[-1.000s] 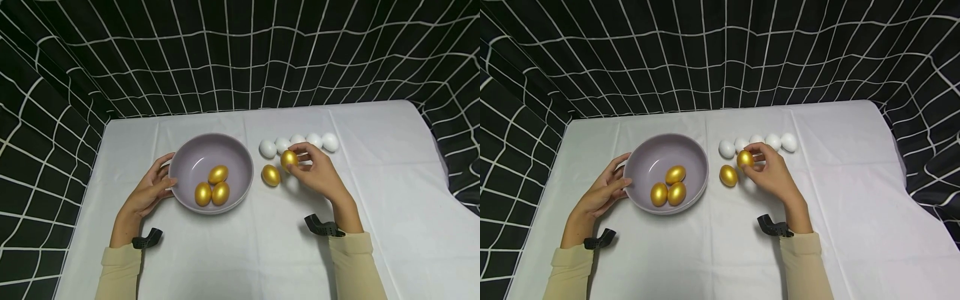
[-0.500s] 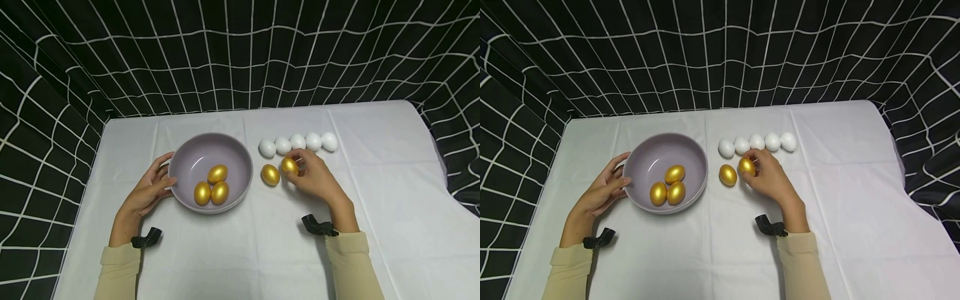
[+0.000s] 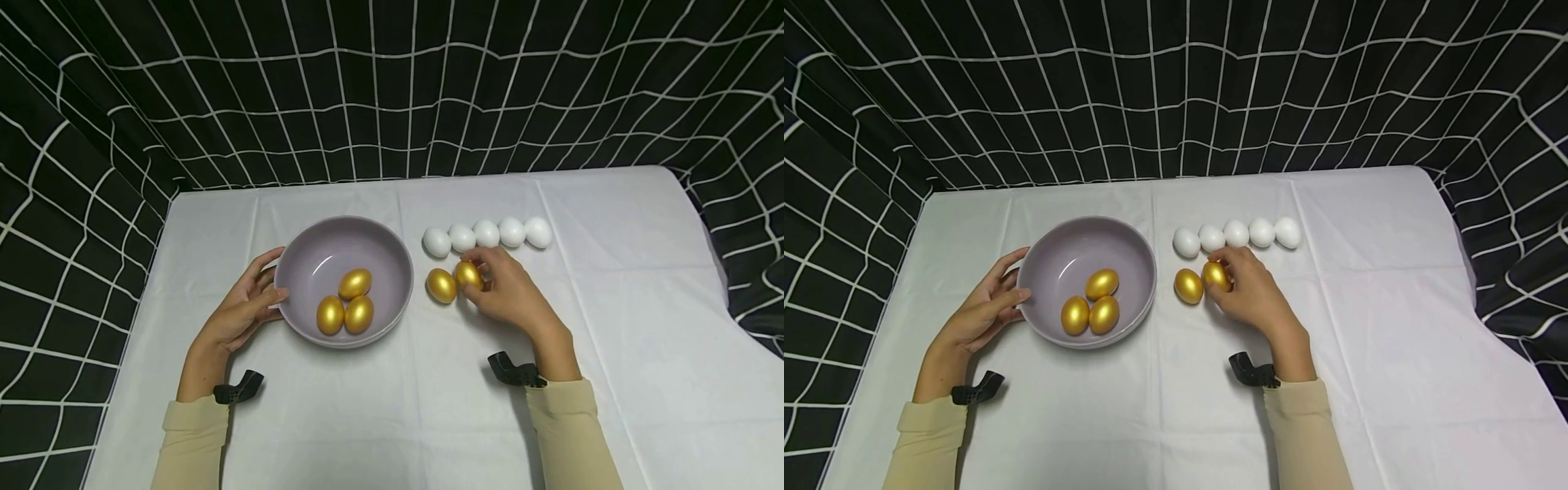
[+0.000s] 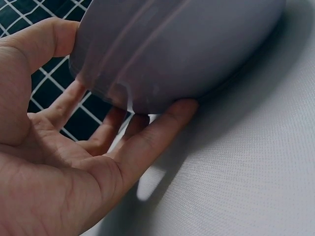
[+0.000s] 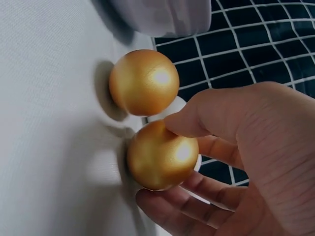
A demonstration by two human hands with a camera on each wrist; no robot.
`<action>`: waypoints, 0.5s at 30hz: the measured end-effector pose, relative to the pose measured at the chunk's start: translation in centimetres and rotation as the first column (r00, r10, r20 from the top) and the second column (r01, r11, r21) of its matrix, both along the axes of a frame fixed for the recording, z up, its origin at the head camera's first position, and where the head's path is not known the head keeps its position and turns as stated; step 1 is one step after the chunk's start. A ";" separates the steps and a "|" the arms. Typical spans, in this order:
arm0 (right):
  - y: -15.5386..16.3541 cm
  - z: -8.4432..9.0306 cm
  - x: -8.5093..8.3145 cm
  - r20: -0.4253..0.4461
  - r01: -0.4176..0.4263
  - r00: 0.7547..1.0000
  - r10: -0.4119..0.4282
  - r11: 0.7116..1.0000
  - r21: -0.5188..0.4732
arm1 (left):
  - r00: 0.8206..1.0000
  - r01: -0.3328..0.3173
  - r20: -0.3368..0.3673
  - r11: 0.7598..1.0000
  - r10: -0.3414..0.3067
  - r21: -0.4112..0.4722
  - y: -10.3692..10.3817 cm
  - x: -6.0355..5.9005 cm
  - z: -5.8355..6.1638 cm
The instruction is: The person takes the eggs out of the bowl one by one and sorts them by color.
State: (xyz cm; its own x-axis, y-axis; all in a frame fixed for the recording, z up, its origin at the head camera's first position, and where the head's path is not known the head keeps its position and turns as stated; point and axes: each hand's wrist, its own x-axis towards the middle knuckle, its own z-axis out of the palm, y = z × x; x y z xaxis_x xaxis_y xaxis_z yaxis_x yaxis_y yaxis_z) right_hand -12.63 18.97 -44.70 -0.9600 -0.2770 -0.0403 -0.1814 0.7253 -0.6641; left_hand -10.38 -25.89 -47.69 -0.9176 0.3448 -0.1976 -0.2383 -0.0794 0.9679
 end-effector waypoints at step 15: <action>-1.2 2.5 0.6 -0.021 0.014 1.000 -0.012 0.997 0.080 | 1.000 0.001 -0.008 1.000 -0.001 -0.001 -0.3 0.0 -0.2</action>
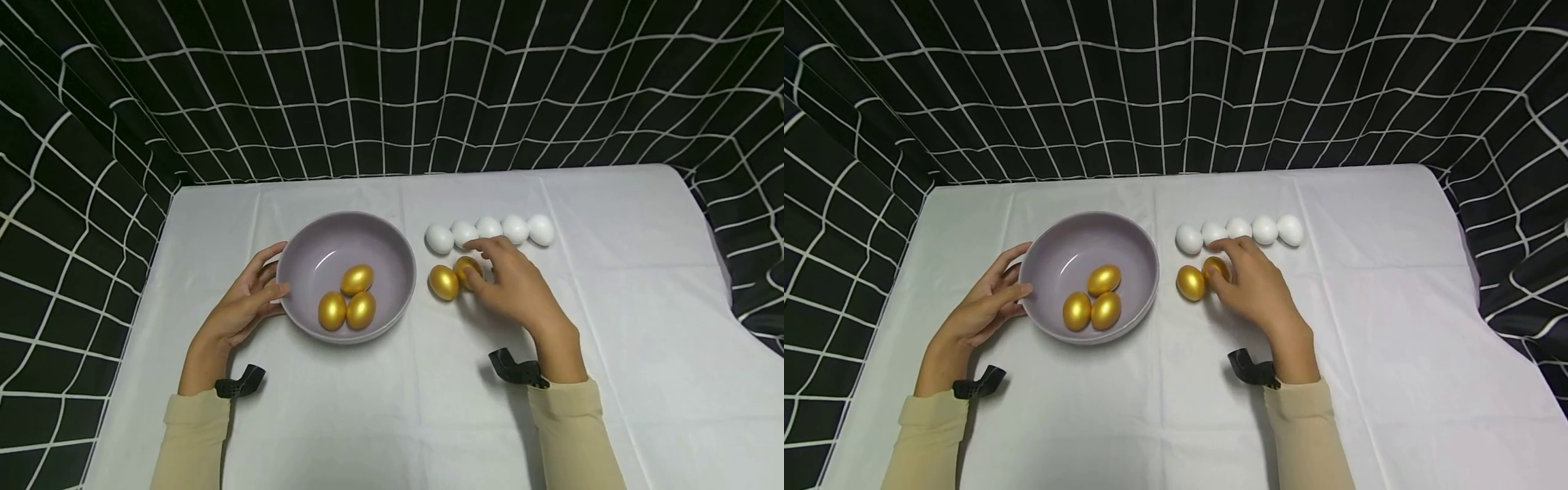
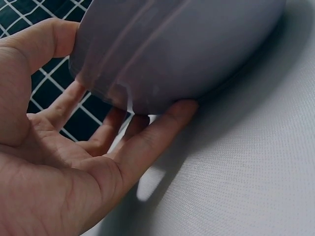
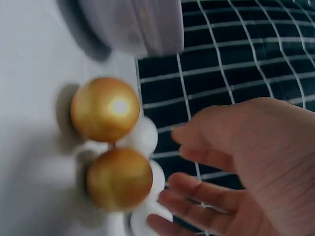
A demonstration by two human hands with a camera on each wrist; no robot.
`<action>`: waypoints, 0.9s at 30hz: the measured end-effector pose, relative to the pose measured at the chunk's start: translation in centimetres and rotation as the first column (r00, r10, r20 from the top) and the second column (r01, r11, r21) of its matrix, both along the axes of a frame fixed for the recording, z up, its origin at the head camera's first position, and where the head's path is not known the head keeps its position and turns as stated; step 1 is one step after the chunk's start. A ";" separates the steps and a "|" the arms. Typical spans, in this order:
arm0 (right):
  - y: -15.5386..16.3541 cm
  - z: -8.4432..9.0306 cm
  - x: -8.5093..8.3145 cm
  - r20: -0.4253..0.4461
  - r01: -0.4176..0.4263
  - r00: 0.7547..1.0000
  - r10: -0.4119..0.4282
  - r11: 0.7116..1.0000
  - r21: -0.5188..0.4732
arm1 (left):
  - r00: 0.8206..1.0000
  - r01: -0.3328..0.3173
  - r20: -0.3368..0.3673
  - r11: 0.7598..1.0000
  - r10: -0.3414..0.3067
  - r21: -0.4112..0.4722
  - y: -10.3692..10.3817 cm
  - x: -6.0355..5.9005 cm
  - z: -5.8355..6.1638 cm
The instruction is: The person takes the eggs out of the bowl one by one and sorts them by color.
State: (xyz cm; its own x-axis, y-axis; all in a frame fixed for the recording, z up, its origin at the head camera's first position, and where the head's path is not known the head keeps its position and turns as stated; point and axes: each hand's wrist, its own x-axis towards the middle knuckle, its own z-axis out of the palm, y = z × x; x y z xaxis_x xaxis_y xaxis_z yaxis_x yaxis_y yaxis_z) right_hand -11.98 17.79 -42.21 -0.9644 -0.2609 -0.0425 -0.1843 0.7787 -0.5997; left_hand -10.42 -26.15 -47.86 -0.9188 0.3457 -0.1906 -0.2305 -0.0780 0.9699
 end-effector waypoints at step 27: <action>-10.2 3.6 -1.0 -0.083 -0.640 0.763 0.642 0.767 0.045 | 1.000 -0.013 0.016 1.000 0.013 -0.005 0.2 -0.1 0.1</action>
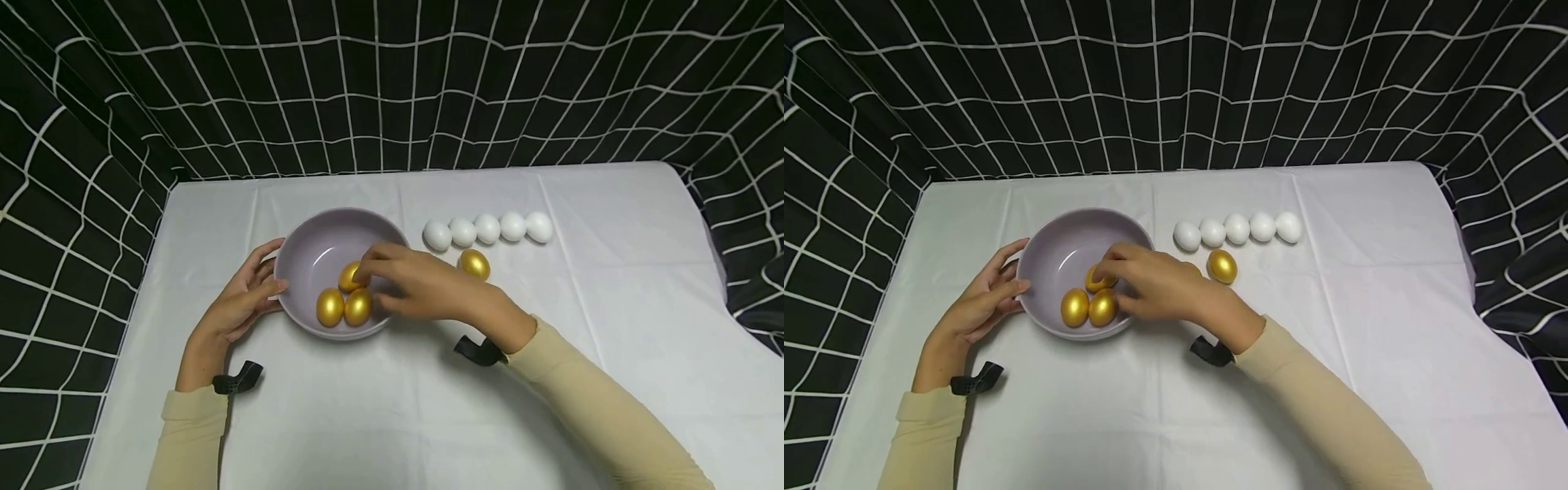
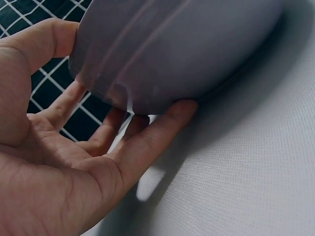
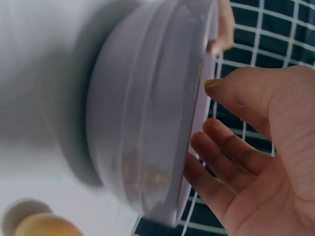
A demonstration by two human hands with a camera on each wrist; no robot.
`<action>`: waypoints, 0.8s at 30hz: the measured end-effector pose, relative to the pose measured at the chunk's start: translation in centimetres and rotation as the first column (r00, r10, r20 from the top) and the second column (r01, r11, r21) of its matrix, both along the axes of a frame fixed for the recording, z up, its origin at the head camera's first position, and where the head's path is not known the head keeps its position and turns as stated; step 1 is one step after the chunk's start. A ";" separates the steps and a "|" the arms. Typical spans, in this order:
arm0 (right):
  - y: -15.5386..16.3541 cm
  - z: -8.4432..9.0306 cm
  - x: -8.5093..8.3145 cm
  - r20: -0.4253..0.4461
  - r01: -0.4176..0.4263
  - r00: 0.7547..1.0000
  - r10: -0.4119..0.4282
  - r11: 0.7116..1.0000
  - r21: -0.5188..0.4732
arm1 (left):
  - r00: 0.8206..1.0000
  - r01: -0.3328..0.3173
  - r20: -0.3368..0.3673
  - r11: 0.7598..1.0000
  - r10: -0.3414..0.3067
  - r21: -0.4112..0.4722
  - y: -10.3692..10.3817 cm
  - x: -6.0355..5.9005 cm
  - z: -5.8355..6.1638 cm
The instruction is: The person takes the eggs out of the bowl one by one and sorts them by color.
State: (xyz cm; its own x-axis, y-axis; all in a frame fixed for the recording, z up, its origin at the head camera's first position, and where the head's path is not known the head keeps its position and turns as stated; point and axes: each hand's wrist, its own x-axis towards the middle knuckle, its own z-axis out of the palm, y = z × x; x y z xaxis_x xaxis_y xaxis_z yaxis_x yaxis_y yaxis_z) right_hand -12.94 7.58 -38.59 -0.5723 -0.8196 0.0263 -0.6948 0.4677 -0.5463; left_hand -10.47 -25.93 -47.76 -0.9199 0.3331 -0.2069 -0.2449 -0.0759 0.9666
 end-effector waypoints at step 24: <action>-5.0 -0.1 -1.2 0.200 -0.258 0.958 0.203 0.917 0.305 | 1.000 0.001 -0.003 1.000 -0.001 0.018 0.1 0.1 0.3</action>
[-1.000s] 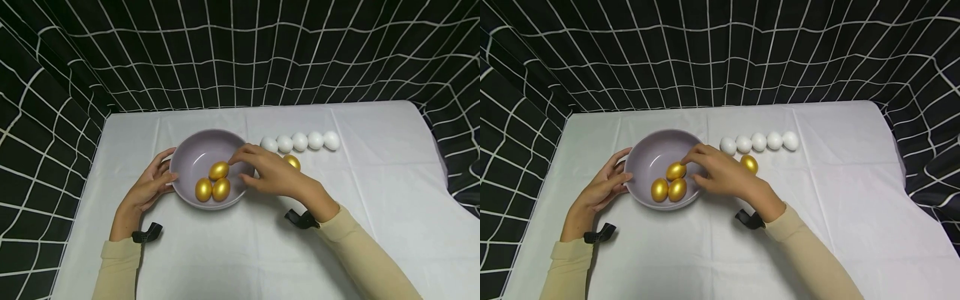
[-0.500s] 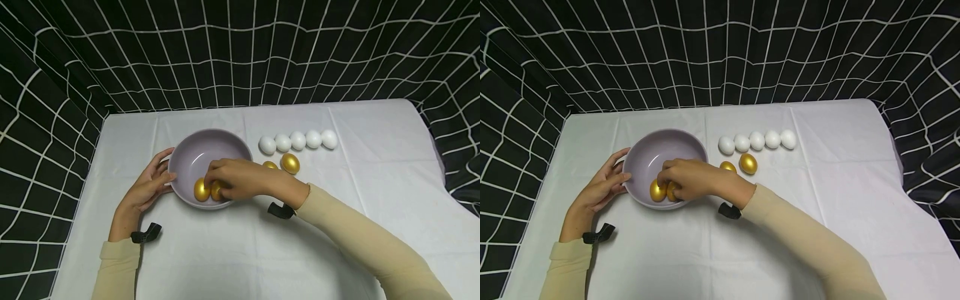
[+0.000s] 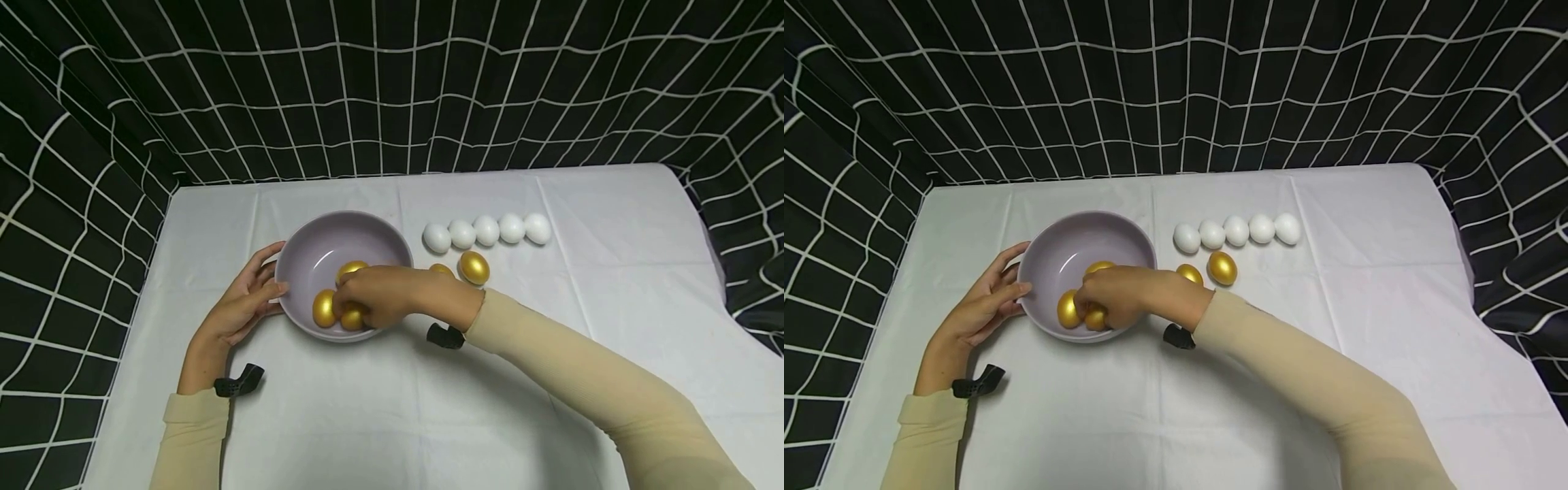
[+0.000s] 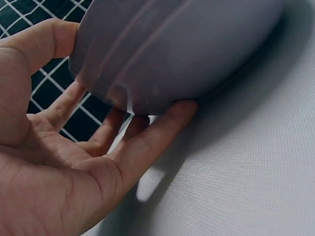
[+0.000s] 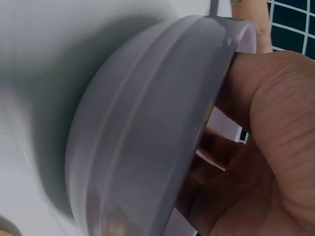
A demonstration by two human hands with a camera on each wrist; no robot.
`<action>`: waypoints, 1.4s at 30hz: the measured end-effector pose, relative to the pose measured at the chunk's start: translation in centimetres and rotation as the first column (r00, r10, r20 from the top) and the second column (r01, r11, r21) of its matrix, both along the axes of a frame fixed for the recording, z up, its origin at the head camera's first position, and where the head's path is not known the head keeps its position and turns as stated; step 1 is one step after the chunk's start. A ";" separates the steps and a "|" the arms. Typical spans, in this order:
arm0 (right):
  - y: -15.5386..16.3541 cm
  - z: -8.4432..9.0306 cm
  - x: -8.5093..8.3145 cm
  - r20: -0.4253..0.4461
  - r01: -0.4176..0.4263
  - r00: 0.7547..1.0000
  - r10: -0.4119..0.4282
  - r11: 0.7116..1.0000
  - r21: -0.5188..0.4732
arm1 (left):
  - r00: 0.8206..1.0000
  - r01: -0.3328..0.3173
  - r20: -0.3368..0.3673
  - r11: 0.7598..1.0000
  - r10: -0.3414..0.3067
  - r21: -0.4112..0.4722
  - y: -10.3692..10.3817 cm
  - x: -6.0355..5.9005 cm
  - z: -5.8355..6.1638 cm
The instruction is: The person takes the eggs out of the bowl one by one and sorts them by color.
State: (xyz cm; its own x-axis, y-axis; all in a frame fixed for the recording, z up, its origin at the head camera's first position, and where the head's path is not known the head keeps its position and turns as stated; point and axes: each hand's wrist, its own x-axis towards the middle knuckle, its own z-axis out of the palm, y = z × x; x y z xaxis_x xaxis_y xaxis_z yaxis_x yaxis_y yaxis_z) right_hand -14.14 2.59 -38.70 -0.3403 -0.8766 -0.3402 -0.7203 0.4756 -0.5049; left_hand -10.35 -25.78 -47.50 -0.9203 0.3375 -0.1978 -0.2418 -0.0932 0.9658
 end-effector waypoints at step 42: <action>6.9 -2.7 2.6 0.401 0.572 0.820 -0.408 0.572 -0.588 | 1.000 0.004 0.004 1.000 -0.004 0.001 -0.1 -0.2 -0.2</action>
State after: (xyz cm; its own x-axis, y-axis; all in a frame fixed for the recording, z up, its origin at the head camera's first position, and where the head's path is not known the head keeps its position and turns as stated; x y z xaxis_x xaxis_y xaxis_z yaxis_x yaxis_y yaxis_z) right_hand -11.54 9.45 -41.41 -0.7841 -0.6047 0.1396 -0.3240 0.2070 -0.9231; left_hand -10.52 -25.92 -47.72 -0.9181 0.3417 -0.2007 -0.2457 -0.0935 0.9648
